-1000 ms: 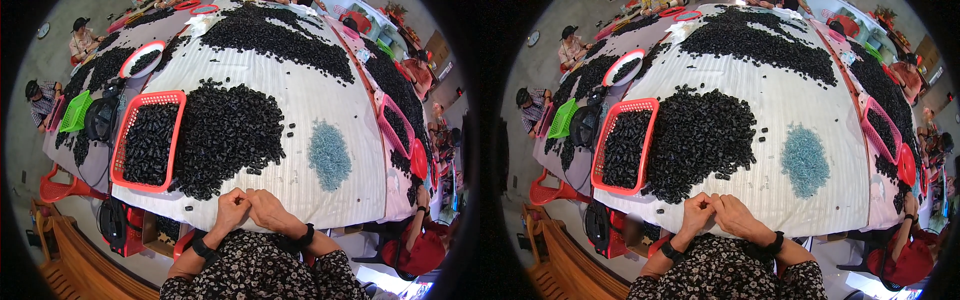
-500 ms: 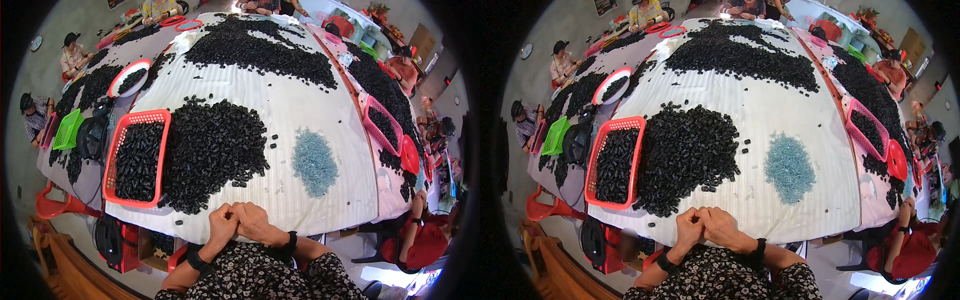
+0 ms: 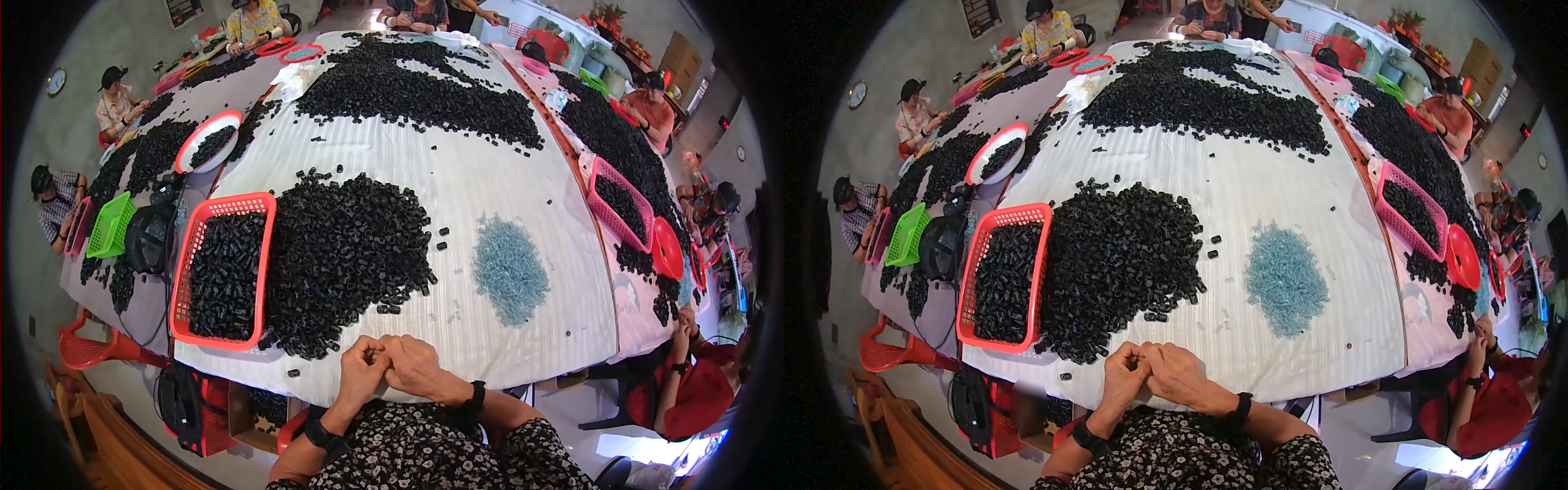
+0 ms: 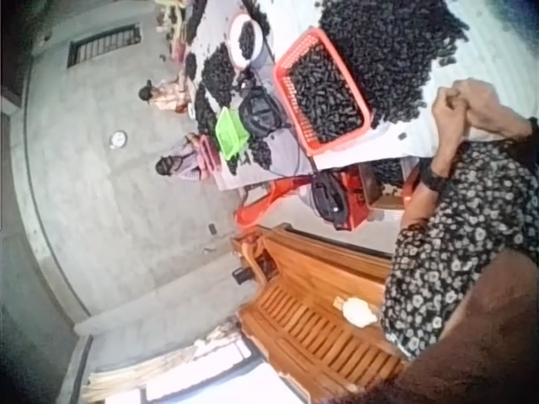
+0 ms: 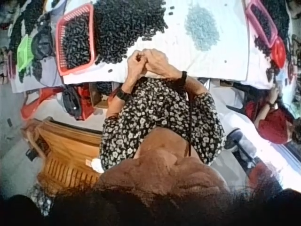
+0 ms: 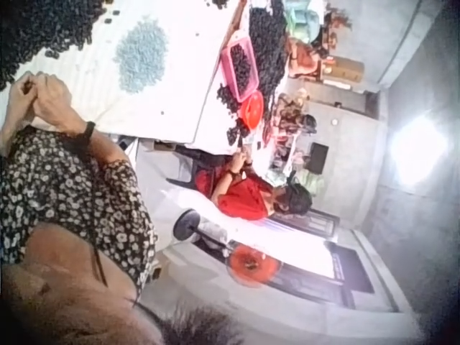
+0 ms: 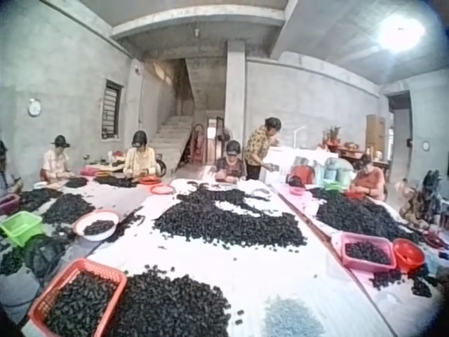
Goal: Manually sorting and inspecting small black plastic shoe components on a large production table.
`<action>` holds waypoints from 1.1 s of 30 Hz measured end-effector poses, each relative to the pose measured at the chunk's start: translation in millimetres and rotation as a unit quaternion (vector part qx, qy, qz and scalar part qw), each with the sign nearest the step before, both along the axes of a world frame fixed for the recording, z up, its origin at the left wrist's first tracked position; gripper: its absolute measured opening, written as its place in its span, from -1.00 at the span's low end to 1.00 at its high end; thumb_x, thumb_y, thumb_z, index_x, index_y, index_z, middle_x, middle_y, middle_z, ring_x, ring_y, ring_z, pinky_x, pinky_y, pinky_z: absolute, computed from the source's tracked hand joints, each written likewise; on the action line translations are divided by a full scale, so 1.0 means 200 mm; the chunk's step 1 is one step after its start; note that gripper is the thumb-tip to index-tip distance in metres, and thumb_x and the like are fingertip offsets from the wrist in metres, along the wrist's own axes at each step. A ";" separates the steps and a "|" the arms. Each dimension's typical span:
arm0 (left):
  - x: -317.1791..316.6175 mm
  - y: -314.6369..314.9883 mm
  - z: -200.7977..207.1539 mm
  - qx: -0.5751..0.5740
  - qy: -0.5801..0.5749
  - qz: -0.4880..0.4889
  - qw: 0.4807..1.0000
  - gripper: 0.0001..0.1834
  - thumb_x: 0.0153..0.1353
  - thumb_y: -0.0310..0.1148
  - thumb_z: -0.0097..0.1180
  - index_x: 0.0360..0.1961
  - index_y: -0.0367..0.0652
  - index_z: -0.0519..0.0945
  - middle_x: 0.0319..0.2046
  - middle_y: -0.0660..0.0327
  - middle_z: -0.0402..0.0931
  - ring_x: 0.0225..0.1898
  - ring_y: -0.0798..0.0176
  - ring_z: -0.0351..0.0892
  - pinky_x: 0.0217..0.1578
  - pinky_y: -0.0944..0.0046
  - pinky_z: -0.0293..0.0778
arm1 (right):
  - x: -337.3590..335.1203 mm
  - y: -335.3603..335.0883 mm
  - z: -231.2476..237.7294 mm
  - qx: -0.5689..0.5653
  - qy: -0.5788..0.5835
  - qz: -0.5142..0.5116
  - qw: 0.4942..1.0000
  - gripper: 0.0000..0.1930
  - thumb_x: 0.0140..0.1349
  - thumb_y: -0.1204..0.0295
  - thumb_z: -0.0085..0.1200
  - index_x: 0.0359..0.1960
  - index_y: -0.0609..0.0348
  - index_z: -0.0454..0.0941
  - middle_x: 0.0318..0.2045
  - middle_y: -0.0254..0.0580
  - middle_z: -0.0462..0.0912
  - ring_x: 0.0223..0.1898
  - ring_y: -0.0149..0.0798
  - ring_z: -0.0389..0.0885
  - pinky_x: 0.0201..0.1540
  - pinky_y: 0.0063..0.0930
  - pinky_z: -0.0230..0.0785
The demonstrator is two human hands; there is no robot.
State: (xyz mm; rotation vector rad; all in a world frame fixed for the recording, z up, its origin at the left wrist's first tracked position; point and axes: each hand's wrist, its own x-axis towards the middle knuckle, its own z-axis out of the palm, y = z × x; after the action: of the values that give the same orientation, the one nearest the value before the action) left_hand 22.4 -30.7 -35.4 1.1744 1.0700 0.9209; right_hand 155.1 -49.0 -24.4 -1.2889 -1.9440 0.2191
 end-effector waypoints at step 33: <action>-0.15 0.06 -0.02 0.135 0.142 0.070 0.978 -0.76 0.09 -0.43 0.22 -0.26 -0.33 0.49 -0.61 0.29 0.47 -0.58 0.48 0.41 -0.59 0.42 0.34 | 0.02 0.02 -0.05 -0.048 0.068 0.082 0.993 -0.54 -0.01 0.41 0.21 -0.08 0.29 0.34 -0.58 -0.17 0.49 -0.55 -0.18 0.52 -0.51 -0.38 0.37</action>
State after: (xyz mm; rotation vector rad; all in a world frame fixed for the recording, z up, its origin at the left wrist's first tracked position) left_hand -6.8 -19.3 -40.3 1.5035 1.2991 1.0543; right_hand 158.3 -45.2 -33.4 -1.1429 -1.9432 0.4762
